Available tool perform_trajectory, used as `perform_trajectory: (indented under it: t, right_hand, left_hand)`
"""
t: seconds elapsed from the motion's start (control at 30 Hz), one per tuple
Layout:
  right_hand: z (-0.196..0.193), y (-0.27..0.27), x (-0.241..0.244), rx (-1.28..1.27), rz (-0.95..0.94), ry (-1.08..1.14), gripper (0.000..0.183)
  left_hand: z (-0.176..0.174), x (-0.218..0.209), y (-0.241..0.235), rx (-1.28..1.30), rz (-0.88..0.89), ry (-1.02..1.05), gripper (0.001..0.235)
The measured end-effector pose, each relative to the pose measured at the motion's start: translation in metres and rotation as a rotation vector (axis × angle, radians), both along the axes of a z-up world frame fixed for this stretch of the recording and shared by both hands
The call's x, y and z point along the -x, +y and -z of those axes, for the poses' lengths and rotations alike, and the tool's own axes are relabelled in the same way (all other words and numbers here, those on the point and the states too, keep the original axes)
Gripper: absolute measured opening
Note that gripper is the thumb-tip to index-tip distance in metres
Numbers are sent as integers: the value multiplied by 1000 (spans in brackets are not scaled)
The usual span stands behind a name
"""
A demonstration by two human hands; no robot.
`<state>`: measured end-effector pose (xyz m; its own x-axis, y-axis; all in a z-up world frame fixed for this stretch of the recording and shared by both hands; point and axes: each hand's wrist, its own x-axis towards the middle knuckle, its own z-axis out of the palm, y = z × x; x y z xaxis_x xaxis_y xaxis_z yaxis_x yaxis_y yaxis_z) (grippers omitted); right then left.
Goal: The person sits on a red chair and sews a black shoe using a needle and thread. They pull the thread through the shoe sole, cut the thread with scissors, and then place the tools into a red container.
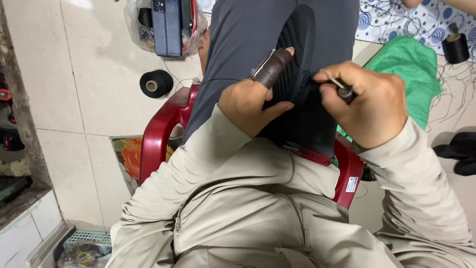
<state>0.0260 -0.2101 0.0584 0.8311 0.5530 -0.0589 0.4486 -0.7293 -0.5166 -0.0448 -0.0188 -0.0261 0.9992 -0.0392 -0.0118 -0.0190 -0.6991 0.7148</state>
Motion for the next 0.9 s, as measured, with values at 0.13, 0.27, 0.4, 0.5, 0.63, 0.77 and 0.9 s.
perform_trajectory:
  t: [0.13, 0.27, 0.4, 0.5, 0.63, 0.77, 0.9]
  right_hand:
    - [7, 5, 4, 7, -35, -70, 21]
    - [-1, -4, 3, -177, 3, 130, 23]
    - [-3, -1, 2, -24, 59, 112, 18]
    - [11, 0, 3, -15, 37, 140, 25]
    - [-4, 4, -1, -179, 43, 167, 7]
    - [-25, -31, -7, -614, 84, 661, 7]
    - [-25, -57, 8, -1003, 73, 652, 21]
  left_hand:
    - [14, -4, -4, 41, -13, 48, 76]
    - [9, -9, -2, 135, -24, 9, 40]
    - [14, -9, -8, 107, -57, 4, 41]
    - [8, -12, -3, 75, -36, 113, 81]
    - [-3, -15, 16, 73, 45, 76, 50]
    - [-62, -32, 46, 652, 513, 301, 26]
    - [-25, -68, 15, 666, 270, -186, 32]
